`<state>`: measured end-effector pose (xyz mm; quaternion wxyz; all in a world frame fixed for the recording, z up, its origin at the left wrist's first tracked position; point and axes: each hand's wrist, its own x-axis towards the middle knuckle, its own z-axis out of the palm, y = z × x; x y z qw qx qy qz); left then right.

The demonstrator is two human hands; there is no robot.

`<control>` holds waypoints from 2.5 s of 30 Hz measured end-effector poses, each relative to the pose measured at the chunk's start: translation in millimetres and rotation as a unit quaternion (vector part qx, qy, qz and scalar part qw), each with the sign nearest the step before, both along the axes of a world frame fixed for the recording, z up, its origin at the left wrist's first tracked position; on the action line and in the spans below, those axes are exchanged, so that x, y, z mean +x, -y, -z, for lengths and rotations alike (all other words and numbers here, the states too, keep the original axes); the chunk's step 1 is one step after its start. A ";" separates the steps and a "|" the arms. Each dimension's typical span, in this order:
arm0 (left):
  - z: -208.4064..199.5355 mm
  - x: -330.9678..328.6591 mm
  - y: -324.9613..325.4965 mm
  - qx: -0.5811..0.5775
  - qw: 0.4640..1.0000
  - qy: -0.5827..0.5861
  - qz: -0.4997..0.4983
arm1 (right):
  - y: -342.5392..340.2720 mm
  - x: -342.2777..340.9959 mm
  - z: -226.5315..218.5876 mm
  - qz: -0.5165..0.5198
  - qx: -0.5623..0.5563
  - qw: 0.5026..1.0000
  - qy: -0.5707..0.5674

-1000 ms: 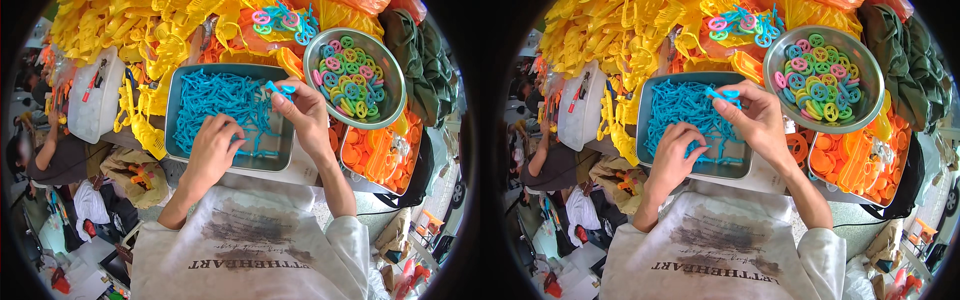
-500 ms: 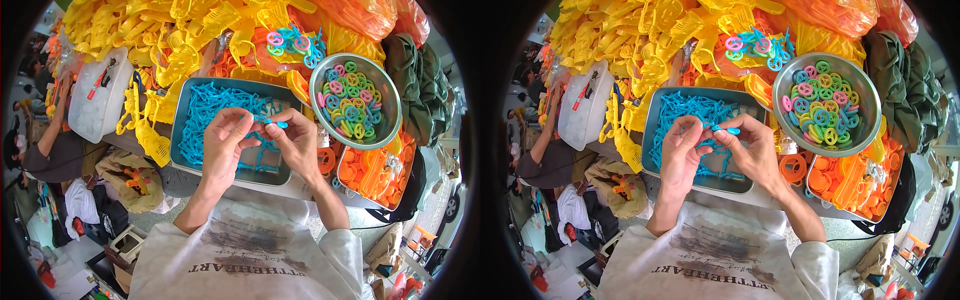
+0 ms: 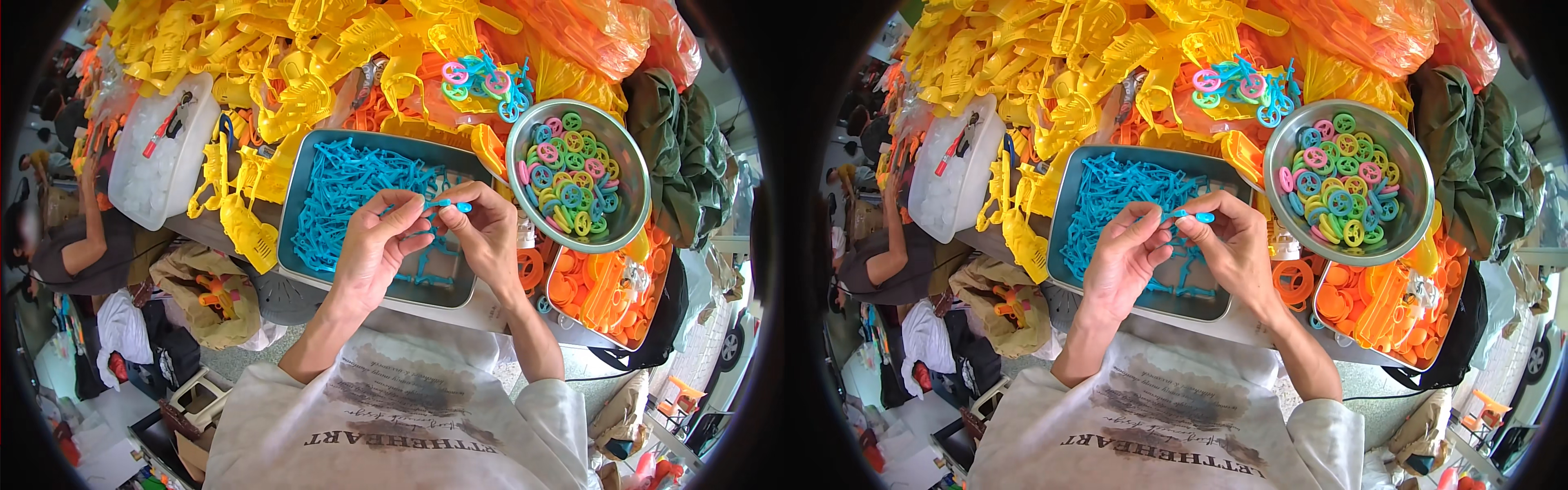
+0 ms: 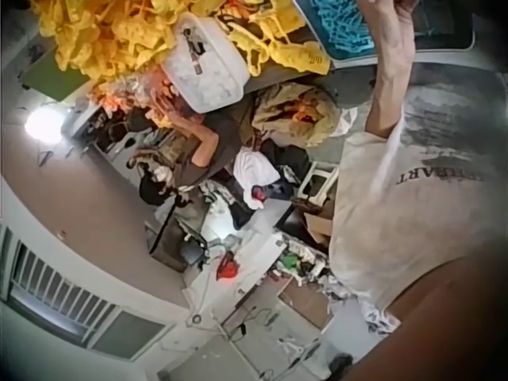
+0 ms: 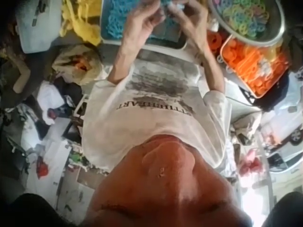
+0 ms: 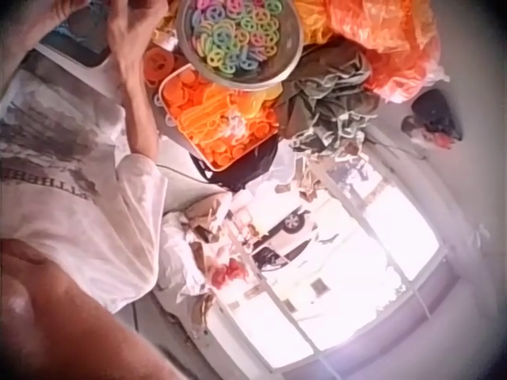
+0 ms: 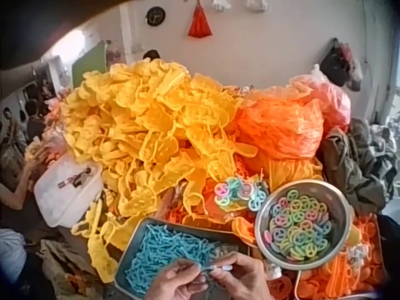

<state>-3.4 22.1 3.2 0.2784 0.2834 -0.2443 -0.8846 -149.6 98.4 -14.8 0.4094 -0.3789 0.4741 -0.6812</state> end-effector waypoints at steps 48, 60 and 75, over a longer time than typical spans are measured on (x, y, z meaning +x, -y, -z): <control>20.3 14.2 2.1 -0.763 0.527 0.357 0.113 | -1.6 -11.9 0.3 -0.023 0.047 0.995 -0.089; -13.8 -3.6 16.5 -0.384 0.920 0.084 -0.019 | -4.6 -13.5 -8.9 -0.100 0.105 0.988 -0.043; 1.1 -0.7 19.1 -0.519 0.850 0.087 -0.010 | -6.0 -14.9 -18.2 -0.168 0.112 0.979 -0.019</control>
